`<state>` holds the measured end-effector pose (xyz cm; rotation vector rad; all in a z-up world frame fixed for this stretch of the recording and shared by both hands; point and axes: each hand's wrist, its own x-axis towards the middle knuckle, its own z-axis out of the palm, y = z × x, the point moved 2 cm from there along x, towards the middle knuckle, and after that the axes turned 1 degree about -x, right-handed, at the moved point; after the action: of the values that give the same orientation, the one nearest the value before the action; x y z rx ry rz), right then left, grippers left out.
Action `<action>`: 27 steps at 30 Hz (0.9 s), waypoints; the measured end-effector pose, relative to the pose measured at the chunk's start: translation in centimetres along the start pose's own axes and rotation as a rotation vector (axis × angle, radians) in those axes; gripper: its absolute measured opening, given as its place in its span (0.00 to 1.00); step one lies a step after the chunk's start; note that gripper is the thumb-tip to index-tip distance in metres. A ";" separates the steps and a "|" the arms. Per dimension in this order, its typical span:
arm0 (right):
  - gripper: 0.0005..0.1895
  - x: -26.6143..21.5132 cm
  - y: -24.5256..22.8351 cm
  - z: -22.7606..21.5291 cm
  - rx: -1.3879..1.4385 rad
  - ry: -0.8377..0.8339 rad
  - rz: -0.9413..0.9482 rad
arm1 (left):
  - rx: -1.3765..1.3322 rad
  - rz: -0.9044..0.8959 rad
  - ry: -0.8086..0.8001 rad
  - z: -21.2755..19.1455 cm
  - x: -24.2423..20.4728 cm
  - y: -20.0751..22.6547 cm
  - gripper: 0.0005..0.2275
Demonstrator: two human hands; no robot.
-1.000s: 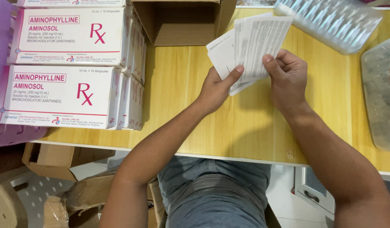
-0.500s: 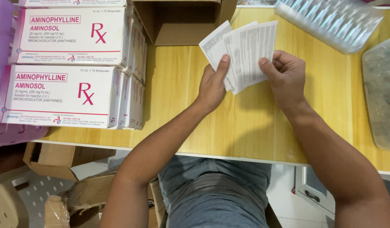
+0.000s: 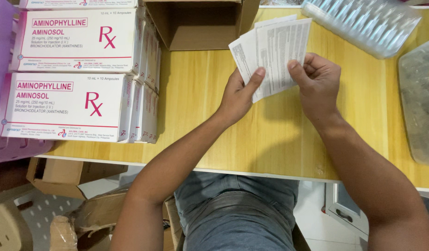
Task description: The person stacks multiple white boxes labeled Aminophylline Aminosol on a yellow table, arranging them into neat piles. The person then opens a cardboard box, removes several folded papers, and briefly flips through them before placing them back into the box.
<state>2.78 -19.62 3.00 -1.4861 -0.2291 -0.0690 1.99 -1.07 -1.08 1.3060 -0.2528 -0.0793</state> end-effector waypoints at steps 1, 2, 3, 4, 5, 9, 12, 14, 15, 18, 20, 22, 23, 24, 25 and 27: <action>0.06 0.1 0.0 0.0 -0.023 -0.010 0.006 | -0.060 -0.006 -0.010 0.0 0.0 -0.1 0.25; 0.06 0.1 0.1 0.0 -0.045 -0.019 0.012 | -0.119 -0.012 -0.020 0.0 0.1 -0.3 0.25; 0.06 0.1 0.1 0.0 -0.067 -0.018 0.013 | -0.135 -0.018 -0.029 -0.1 0.2 -0.4 0.25; 0.06 0.1 0.2 0.0 -0.089 -0.016 0.013 | -0.151 -0.025 -0.038 -0.2 0.3 -0.5 0.25; 0.06 0.1 0.2 0.0 -0.111 -0.015 0.014 | -0.167 -0.031 -0.046 -0.3 0.3 -0.7 0.24; 0.06 -0.1 0.2 -0.1 -0.055 0.006 0.034 | -0.062 -0.064 -0.036 -0.4 0.2 -1.0 0.25; 0.06 0.1 0.0 0.1 -0.043 0.009 0.031 | -0.058 -0.040 -0.028 -0.3 0.3 -0.6 0.24; 0.06 0.0 0.0 0.1 -0.034 0.012 0.044 | -0.057 -0.016 -0.037 -0.2 0.2 -0.5 0.23; 0.06 0.0 0.0 0.1 -0.049 0.014 0.044 | -0.056 -0.023 -0.042 -0.1 0.2 -0.6 0.23; 0.06 0.0 -0.1 0.0 -0.066 0.023 0.043 | -0.050 -0.024 -0.050 -0.2 0.1 -0.6 0.23; 0.06 0.0 -0.1 0.0 -0.040 0.036 0.041 | -0.043 0.000 -0.050 -0.2 0.0 -0.5 0.22; 0.06 0.1 -0.2 0.0 -0.021 0.030 0.043 | -0.039 0.000 -0.049 -0.2 0.1 -0.3 0.22; 0.06 0.1 -0.2 0.0 -0.011 0.028 0.045 | -0.037 -0.001 -0.049 -0.1 0.1 -0.2 0.22; 0.06 0.1 -0.1 0.0 -0.015 0.028 0.045 | -0.048 -0.013 -0.054 -0.1 0.1 -0.1 0.22; 0.06 0.0 -0.1 0.0 -0.018 0.027 0.045 | -0.058 -0.025 -0.060 0.0 0.1 -0.1 0.21; 0.06 -0.1 0.1 0.0 -0.036 0.035 0.040 | -0.021 -0.041 -0.054 0.0 -0.1 0.1 0.18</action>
<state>2.66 -19.60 2.86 -1.5234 -0.1707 -0.0670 1.89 -1.04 -1.04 1.2899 -0.2707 -0.1518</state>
